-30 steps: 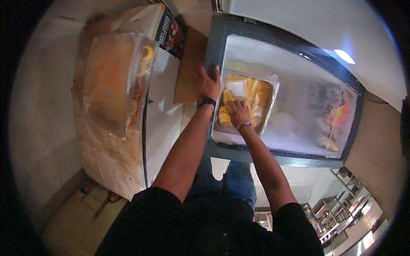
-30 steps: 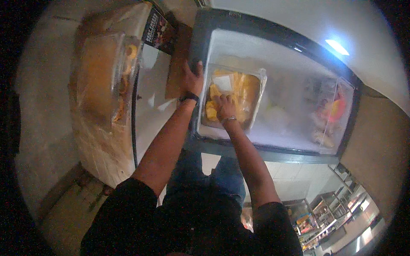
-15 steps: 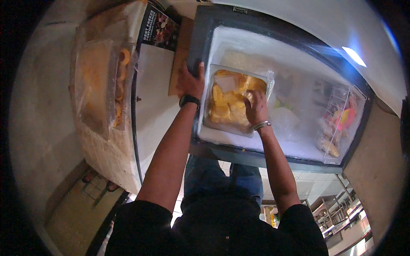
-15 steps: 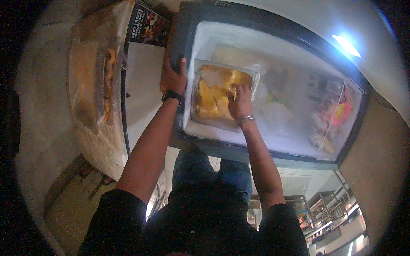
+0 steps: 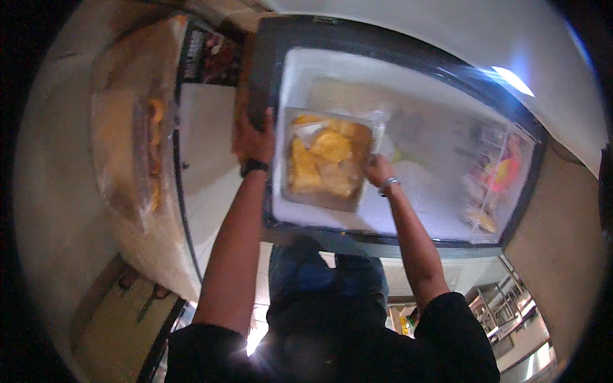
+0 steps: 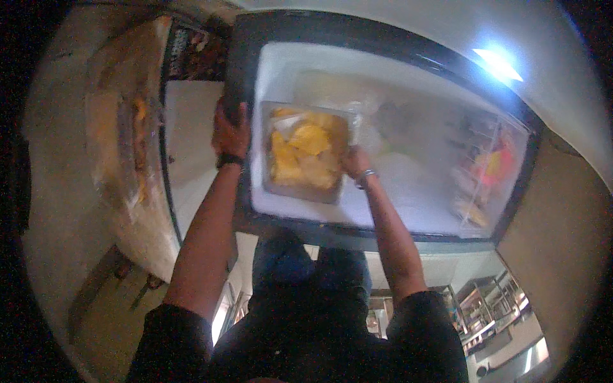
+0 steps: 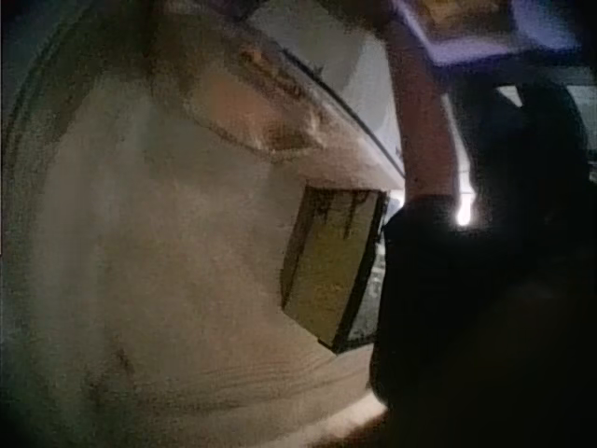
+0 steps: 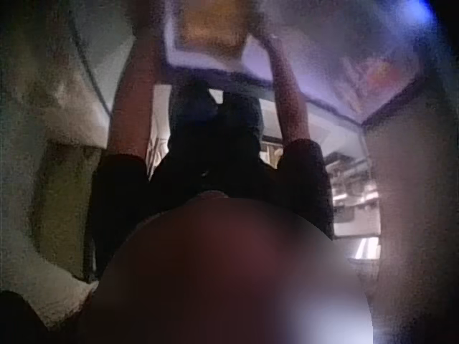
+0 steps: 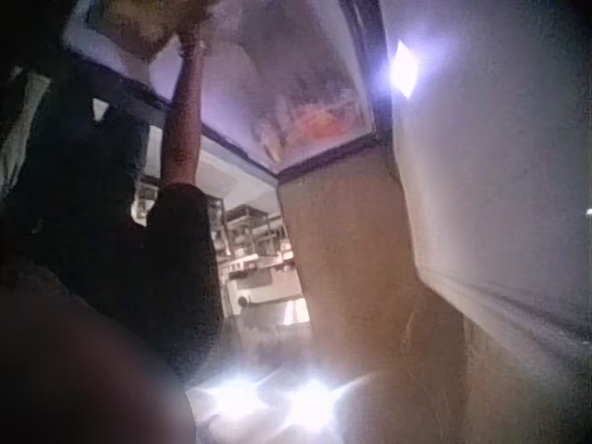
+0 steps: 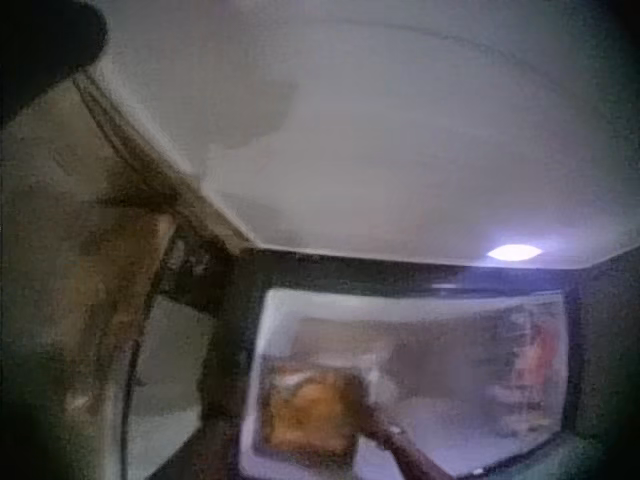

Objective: The person opens a chest freezer and retrieves several frozen food items, including a container of dumplings and a bag of meat, placing them on a stainless steel prep table. The person then retrieves two metal bowls from a shelf.

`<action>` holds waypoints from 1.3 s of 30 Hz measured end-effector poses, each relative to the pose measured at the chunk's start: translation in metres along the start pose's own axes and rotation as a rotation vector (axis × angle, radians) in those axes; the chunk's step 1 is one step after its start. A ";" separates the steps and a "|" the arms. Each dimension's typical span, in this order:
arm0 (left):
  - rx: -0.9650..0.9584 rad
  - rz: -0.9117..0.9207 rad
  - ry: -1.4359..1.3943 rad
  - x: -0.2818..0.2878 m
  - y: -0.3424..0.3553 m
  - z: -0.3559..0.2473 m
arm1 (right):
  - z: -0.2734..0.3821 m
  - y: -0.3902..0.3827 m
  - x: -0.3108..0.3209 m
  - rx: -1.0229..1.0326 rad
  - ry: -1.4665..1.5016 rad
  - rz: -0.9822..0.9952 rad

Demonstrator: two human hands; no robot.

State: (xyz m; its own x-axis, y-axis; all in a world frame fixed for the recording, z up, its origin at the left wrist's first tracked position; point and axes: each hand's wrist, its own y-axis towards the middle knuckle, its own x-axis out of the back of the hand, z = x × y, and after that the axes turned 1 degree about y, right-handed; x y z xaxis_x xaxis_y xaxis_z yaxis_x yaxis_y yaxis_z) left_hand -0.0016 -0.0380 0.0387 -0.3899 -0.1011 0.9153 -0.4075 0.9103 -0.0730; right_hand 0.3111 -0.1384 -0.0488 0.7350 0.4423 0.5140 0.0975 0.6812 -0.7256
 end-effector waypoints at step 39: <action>-0.008 -0.007 -0.022 -0.013 0.005 0.019 | -0.404 0.232 0.008 -0.615 1.376 -0.407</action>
State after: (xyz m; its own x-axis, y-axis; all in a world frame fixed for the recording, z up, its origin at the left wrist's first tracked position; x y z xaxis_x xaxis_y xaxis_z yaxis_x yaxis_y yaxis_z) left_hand -0.0139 -0.0398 0.0189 -0.4051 -0.1160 0.9069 -0.4037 0.9127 -0.0637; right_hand 0.6103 -0.2121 -0.3982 0.5843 -0.7944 0.1658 0.4318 0.1314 -0.8923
